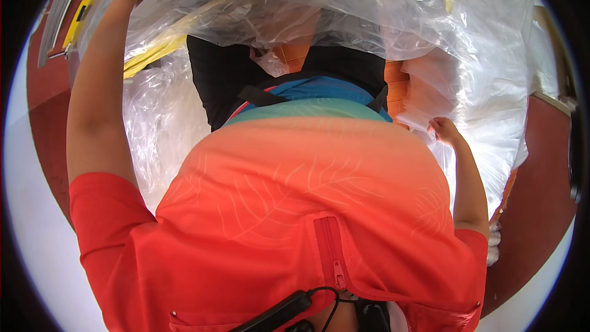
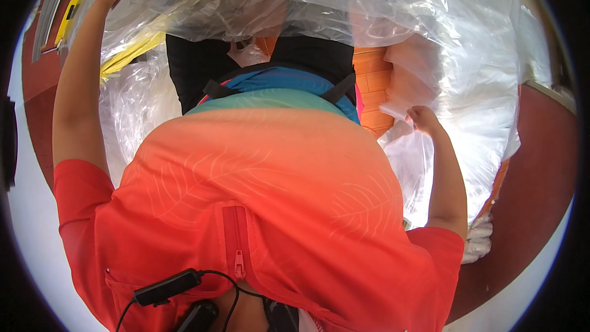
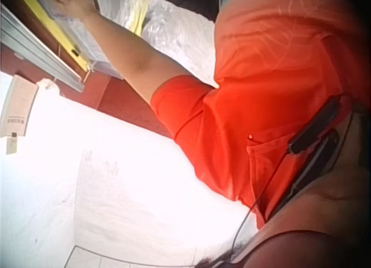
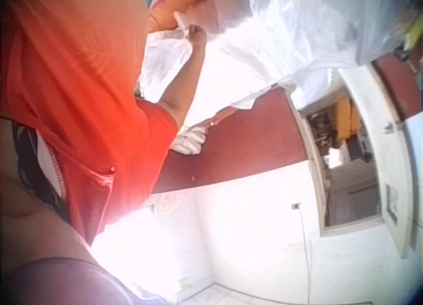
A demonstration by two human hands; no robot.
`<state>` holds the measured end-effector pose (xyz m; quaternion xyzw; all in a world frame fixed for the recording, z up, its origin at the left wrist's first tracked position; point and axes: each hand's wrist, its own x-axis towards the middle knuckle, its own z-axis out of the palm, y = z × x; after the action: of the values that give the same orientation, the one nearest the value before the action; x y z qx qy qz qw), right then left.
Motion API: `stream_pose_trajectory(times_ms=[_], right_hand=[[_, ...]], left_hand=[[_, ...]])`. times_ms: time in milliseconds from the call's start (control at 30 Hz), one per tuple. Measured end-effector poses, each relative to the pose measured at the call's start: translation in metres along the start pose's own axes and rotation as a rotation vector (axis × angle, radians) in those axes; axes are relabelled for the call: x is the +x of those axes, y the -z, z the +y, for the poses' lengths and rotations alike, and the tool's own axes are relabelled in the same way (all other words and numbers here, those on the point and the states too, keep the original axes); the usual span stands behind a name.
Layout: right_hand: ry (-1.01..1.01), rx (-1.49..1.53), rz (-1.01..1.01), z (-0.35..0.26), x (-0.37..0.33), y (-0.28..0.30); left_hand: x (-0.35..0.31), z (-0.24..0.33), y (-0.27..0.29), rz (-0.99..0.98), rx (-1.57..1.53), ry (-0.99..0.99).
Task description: The person wraps a large rectangular object with a clear plastic sheet. They repeatedly smooth the plastic over the surface, fold the edges, and tuck the material underneath the object to secure it. The process involves lifting the object slightly to adjust the plastic and ensure a tight fit.
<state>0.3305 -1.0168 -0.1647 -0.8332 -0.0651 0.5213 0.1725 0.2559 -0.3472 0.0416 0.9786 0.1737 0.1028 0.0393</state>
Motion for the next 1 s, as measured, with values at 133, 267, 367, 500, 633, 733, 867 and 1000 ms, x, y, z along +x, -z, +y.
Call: stream_pose_trajectory(times_ms=[133, 267, 367, 500, 633, 733, 867, 1000], right_hand=[[-0.002, 0.031, 0.002, 0.001, 0.006, -0.001], [-0.006, 0.039, 0.004, -0.007, 0.007, -0.003], [-0.029, 0.005, -0.037, -0.016, 0.005, -0.002], [-0.010, -0.033, -0.093, -0.035, -0.003, 0.000], [0.073, -0.017, -0.131, -0.077, -0.020, -0.002], [0.165, -0.057, -0.137, -0.117, -0.031, 0.000], [0.491, -0.163, 0.012, -0.186, -0.062, 0.015], [0.740, -0.362, 0.122, -0.329, -0.134, 0.048]], left_hand=[[-0.001, 0.005, 0.002, 0.009, 0.072, 0.009], [0.000, -0.003, 0.000, 0.035, 0.050, -0.019], [-0.001, 0.003, 0.002, 0.033, -0.020, -0.001], [-0.004, 0.006, 0.004, 0.057, 0.056, -0.018], [-0.003, 0.002, 0.004, 0.053, 0.068, -0.055], [-0.011, 0.004, 0.010, 0.018, 0.068, -0.033], [0.013, 0.009, 0.012, -0.041, 0.092, 0.017], [0.027, 0.103, 0.042, -0.274, -0.641, -0.364]])
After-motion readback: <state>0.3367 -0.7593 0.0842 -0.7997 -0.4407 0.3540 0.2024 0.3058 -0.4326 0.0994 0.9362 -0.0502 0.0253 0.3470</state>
